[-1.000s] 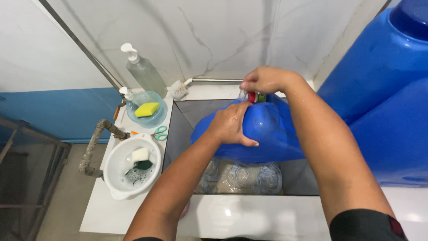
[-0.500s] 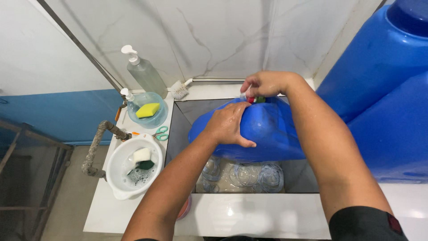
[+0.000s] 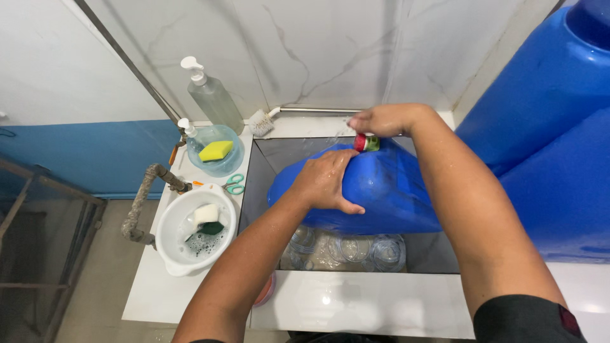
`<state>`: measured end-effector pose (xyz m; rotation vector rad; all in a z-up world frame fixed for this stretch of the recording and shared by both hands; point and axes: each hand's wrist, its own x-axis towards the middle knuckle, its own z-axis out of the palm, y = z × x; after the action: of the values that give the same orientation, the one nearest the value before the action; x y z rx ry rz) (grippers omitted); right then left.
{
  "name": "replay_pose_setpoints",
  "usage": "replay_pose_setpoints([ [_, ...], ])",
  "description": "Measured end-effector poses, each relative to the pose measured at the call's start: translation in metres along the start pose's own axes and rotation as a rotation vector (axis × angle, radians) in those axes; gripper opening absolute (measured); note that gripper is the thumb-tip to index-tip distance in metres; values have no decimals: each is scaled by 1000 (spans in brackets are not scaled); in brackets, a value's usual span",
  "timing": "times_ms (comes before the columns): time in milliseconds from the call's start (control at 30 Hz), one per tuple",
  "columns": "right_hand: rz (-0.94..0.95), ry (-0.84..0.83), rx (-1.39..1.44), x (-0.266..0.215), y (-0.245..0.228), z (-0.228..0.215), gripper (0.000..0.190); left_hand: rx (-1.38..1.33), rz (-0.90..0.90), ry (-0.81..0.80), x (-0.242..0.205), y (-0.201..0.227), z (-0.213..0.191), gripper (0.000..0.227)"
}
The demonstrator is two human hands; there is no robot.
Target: The person washes a blue plastic container under running water, scrubs it with a brush, rinses it, and dries it with a cloth. They then use a heat gun to apply a label to the container and wipe it down again.
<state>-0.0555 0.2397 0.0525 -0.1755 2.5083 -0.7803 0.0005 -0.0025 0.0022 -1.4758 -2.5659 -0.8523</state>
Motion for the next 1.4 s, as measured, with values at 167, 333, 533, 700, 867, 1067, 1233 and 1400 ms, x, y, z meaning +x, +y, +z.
replay_pose_setpoints([
  [167, -97, 43, -41, -1, 6, 1, 74, 0, 37, 28, -5, 2, -4, 116],
  [333, -86, -47, 175, 3, 9, 5, 58, 32, 37, 57, -5, 6, -6, 116],
  [533, -100, -32, 28, -3, -6, 5, 55, 33, 18, 113, -4, 5, -9, 116],
  [700, -153, -1, 48, -4, -8, 5, 46, 15, -145, 48, -7, 17, -17, 117],
  [867, -246, 171, -49, 13, -3, 16, 39, 11, -278, 69, -2, 28, 0, 138],
  [1067, -40, 704, 942, 24, 30, -22, 24, -111, -494, 244, -21, 6, 15, 127],
  [1233, -69, 428, 841, 10, 23, -21, 20, -255, -782, 366, -38, -9, 17, 127],
  [1400, -60, 410, 727, 8, 17, -15, 22, -311, -807, 428, -56, -12, 26, 125],
])
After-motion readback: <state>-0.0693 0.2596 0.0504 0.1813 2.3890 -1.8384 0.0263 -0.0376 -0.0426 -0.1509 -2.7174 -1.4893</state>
